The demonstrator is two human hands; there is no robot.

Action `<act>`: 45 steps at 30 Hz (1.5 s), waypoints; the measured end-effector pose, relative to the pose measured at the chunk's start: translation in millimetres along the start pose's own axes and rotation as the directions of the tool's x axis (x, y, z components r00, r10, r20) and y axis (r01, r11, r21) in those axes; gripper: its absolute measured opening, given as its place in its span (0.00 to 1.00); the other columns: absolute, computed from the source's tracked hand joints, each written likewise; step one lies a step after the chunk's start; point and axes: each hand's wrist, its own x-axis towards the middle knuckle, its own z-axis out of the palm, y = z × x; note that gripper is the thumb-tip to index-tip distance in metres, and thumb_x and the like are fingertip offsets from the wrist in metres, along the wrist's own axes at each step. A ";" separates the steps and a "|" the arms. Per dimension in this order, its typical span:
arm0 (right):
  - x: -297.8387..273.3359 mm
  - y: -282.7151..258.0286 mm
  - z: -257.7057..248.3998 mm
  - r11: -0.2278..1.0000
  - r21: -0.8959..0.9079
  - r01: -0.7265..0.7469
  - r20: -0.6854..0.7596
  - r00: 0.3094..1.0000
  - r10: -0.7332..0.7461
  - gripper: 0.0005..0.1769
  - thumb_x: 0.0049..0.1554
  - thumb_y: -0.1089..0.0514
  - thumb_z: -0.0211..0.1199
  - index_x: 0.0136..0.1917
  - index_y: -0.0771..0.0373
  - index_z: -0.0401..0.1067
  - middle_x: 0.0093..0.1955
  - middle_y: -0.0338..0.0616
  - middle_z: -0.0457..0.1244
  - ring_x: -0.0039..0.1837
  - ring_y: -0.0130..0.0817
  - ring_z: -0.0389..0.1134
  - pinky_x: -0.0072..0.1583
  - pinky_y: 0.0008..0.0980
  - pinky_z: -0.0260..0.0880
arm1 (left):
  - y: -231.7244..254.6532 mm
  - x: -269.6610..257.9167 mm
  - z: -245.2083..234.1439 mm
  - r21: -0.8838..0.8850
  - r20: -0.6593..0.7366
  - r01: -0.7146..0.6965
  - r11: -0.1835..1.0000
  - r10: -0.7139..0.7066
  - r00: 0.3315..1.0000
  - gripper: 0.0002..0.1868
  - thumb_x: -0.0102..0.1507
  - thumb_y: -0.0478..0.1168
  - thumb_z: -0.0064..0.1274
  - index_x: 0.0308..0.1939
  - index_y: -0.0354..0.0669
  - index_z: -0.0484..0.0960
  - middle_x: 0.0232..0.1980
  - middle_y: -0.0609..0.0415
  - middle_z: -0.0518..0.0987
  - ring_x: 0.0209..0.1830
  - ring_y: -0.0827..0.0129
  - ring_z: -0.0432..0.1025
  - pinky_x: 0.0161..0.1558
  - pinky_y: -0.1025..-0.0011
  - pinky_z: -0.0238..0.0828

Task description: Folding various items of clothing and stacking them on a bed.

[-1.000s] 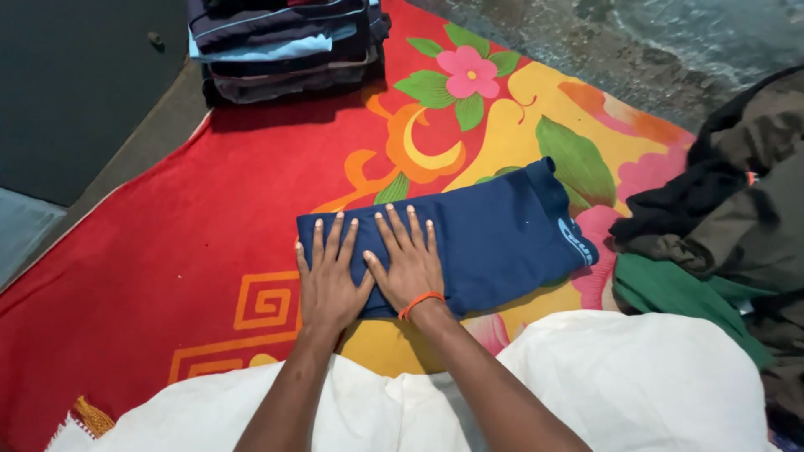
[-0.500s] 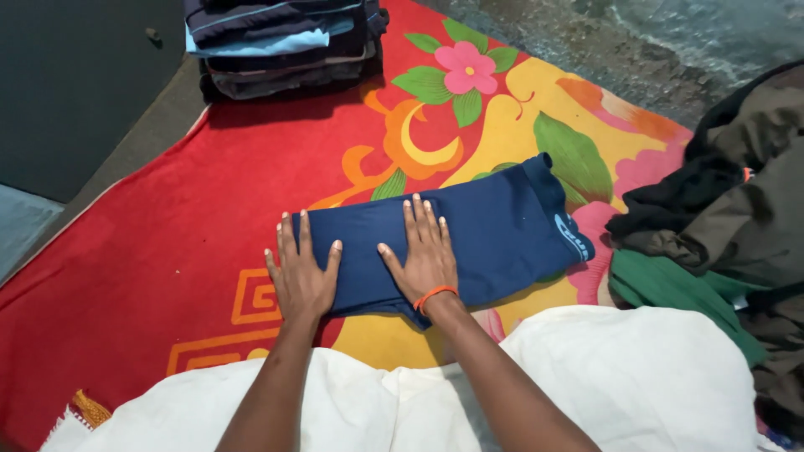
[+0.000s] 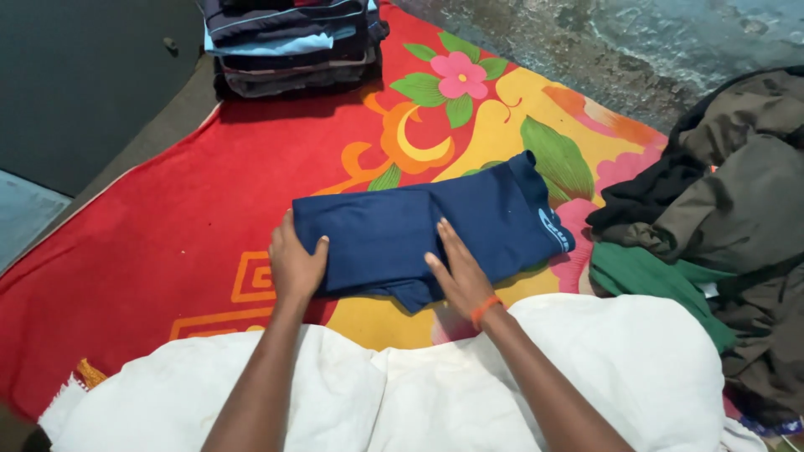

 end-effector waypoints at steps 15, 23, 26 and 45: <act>-8.3 -59.6 -68.5 0.849 0.517 -0.110 -0.034 0.988 0.148 0.29 0.61 0.49 0.60 0.72 0.63 0.65 0.69 0.46 0.65 0.65 0.34 0.70 0.63 0.32 0.70 | 96.8 3.8 -54.3 -0.562 0.240 0.069 0.824 0.083 0.967 0.19 0.59 0.36 0.58 0.52 0.33 0.74 0.38 0.49 0.79 0.34 0.68 0.76 0.32 0.70 0.76; -0.1 -73.5 -107.7 0.754 0.654 0.068 -0.101 0.995 -0.002 0.48 0.54 0.51 0.69 0.79 0.62 0.50 0.76 0.48 0.56 0.72 0.37 0.61 0.68 0.37 0.64 | 236.3 -28.9 0.7 -0.531 0.111 -0.100 0.842 0.186 0.976 0.22 0.54 0.38 0.63 0.42 0.41 0.65 0.35 0.51 0.75 0.30 0.65 0.76 0.26 0.67 0.74; 5.6 -44.8 -117.2 0.711 0.701 0.061 -0.207 0.971 0.120 0.43 0.55 0.56 0.69 0.78 0.63 0.53 0.70 0.49 0.59 0.67 0.37 0.63 0.64 0.38 0.66 | 263.9 -43.2 17.8 -0.710 0.278 0.000 0.705 0.280 0.919 0.20 0.56 0.39 0.61 0.45 0.41 0.67 0.36 0.50 0.75 0.30 0.63 0.77 0.25 0.66 0.77; 22.5 171.5 -115.6 0.793 0.234 -0.563 -0.452 0.659 0.601 0.34 0.47 0.41 0.78 0.56 0.69 0.77 0.51 0.54 0.71 0.50 0.41 0.73 0.54 0.37 0.70 | 135.7 -98.4 154.4 -0.412 0.081 -0.110 0.905 0.156 0.984 0.49 0.53 0.52 0.72 0.66 0.27 0.61 0.59 0.29 0.70 0.55 0.43 0.72 0.54 0.57 0.70</act>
